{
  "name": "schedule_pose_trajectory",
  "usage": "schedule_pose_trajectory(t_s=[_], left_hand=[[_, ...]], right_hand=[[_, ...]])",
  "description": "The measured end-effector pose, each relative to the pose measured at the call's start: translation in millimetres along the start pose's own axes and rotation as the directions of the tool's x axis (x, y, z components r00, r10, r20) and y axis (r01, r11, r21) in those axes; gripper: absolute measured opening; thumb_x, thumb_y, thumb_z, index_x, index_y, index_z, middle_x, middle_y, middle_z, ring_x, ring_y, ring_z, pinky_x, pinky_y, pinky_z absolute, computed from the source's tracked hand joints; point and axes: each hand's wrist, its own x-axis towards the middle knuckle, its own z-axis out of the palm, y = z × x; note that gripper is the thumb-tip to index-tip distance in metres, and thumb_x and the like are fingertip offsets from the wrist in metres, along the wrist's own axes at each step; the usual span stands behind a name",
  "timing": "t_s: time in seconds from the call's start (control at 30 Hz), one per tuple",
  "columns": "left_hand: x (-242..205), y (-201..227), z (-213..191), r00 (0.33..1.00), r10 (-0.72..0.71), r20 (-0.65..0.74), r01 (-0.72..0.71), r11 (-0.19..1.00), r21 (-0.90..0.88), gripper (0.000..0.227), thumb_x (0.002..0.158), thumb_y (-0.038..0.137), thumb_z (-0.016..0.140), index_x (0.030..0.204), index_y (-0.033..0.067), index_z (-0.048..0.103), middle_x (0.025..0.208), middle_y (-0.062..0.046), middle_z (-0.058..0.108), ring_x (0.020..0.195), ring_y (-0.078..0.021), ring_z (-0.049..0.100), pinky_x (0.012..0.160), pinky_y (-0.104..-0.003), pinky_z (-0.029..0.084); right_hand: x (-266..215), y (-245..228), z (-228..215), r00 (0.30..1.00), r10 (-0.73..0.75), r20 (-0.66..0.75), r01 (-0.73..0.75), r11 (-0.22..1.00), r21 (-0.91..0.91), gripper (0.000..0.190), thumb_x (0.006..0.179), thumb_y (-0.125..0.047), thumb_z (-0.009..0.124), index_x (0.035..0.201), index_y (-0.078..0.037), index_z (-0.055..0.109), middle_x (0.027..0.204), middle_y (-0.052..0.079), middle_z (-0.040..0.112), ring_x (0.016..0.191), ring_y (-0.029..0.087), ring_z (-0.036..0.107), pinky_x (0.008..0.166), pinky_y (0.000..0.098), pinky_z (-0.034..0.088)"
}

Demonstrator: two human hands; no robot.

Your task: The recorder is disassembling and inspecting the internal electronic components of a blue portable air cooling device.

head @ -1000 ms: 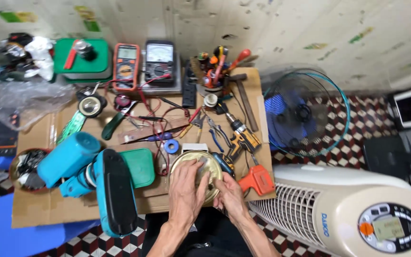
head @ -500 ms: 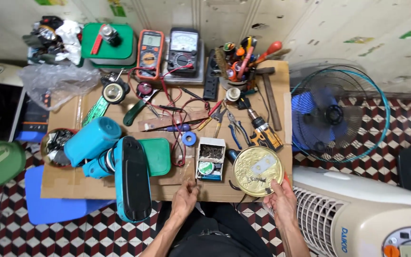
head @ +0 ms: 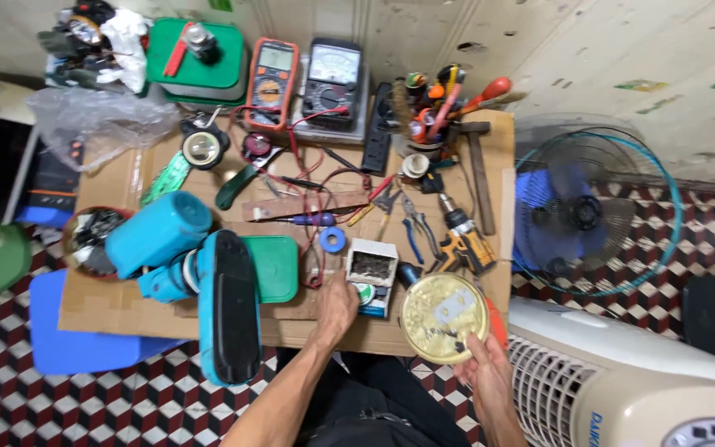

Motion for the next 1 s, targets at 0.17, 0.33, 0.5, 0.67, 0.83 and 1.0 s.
schedule_pose_trajectory(t_s=[0.17,0.33,0.5,0.67,0.83,1.0], left_hand=[[11,-8,23,0.997,0.054,-0.048,-0.051,0.998,0.044,0.035,0.092,0.007,0.055,0.125,-0.0018,0.060,0.079,-0.027,0.068,0.073,-0.0465,0.068,0.067,-0.058,0.053],[18,20,4,0.999,0.025,0.027,-0.025,1.000,-0.009,0.036,0.092,0.005,0.052,0.127,-0.0037,0.057,0.073,-0.031,0.065,0.066,-0.0478,0.065,0.060,-0.060,0.049],[21,15,-4,0.990,0.140,0.016,-0.141,0.988,0.066,0.032,0.091,0.008,0.057,0.121,-0.0021,0.059,0.078,-0.030,0.068,0.070,-0.0485,0.066,0.064,-0.059,0.051],[23,11,-16,0.972,0.196,0.130,-0.208,0.975,0.082,0.032,0.092,0.010,0.057,0.122,-0.0013,0.057,0.080,-0.030,0.068,0.074,-0.0474,0.068,0.070,-0.059,0.052],[15,18,-19,0.987,0.153,0.039,-0.156,0.981,0.117,0.029,0.093,0.011,0.058,0.119,-0.0011,0.057,0.078,-0.028,0.068,0.072,-0.0479,0.067,0.070,-0.059,0.052],[-31,94,-54,0.816,0.476,-0.329,-0.500,0.866,0.013,0.053,0.083,0.002,0.054,0.136,-0.0030,0.056,0.133,-0.026,0.063,0.124,-0.0397,0.057,0.105,-0.046,0.046]], right_hand=[[-11,22,7,0.998,0.057,0.027,-0.056,0.997,-0.052,0.031,0.101,-0.024,0.055,0.122,-0.002,0.061,0.073,0.008,0.066,0.050,0.012,0.055,0.042,0.0246,0.039],[-18,32,16,0.991,0.129,0.021,-0.125,0.984,-0.129,0.032,0.099,-0.023,0.056,0.123,-0.002,0.062,0.073,0.009,0.066,0.050,0.013,0.056,0.042,0.0251,0.039],[-17,46,22,0.979,0.163,0.119,-0.149,0.981,-0.123,0.034,0.098,-0.023,0.059,0.125,-0.003,0.062,0.071,0.009,0.067,0.048,0.012,0.057,0.042,0.0237,0.043],[-19,51,17,0.986,0.160,0.046,-0.157,0.986,-0.059,0.035,0.097,-0.022,0.061,0.125,-0.002,0.063,0.072,0.008,0.068,0.048,0.012,0.056,0.042,0.0249,0.042],[-19,27,11,0.989,0.143,-0.049,-0.142,0.990,0.026,0.034,0.098,-0.022,0.060,0.127,-0.004,0.062,0.076,0.008,0.068,0.049,0.012,0.056,0.043,0.0250,0.040],[-1,20,-19,0.982,0.050,-0.181,-0.020,0.986,0.164,0.034,0.098,-0.021,0.059,0.128,-0.006,0.061,0.078,0.009,0.067,0.051,0.014,0.056,0.043,0.0266,0.039]])
